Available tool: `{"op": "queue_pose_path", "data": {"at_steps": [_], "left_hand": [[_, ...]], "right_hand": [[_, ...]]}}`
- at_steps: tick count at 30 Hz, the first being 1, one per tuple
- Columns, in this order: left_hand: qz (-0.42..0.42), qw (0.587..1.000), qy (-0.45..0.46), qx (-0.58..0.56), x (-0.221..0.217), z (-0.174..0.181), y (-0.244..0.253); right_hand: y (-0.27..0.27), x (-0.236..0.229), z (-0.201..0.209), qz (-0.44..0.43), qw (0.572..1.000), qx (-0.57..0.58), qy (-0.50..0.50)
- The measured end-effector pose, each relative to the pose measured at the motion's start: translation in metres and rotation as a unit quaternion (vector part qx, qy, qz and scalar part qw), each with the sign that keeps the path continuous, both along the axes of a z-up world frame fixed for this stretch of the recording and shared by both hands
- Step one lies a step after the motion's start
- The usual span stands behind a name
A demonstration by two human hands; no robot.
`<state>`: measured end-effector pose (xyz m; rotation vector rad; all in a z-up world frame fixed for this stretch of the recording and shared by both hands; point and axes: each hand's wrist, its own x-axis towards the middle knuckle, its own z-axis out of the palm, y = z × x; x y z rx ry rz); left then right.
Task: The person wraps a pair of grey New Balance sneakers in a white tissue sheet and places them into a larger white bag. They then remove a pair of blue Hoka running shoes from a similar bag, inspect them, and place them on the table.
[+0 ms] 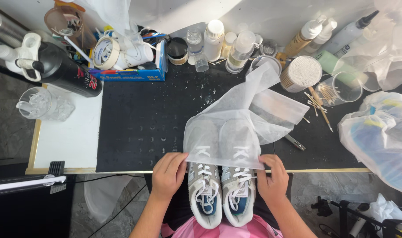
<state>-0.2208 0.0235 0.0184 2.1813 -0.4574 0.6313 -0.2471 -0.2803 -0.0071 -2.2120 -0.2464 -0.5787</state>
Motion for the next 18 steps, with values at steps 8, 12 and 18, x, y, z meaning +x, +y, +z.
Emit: {"op": "queue_pose_path", "data": {"at_steps": [8, 12, 18], "left_hand": [[-0.042, 0.996, 0.079, -0.008, -0.041, -0.024, 0.011], [-0.003, 0.978, 0.192, -0.087, -0.018, -0.013, 0.015], [0.064, 0.907, 0.316, -0.27, 0.053, -0.005, -0.014]], "right_hand": [[-0.019, -0.021, 0.001, 0.115, 0.993, -0.032, -0.004], [-0.022, -0.006, -0.008, 0.061, 0.974, 0.186, 0.117], [-0.001, 0.052, -0.015, -0.044, 0.868, 0.393, 0.302]]}}
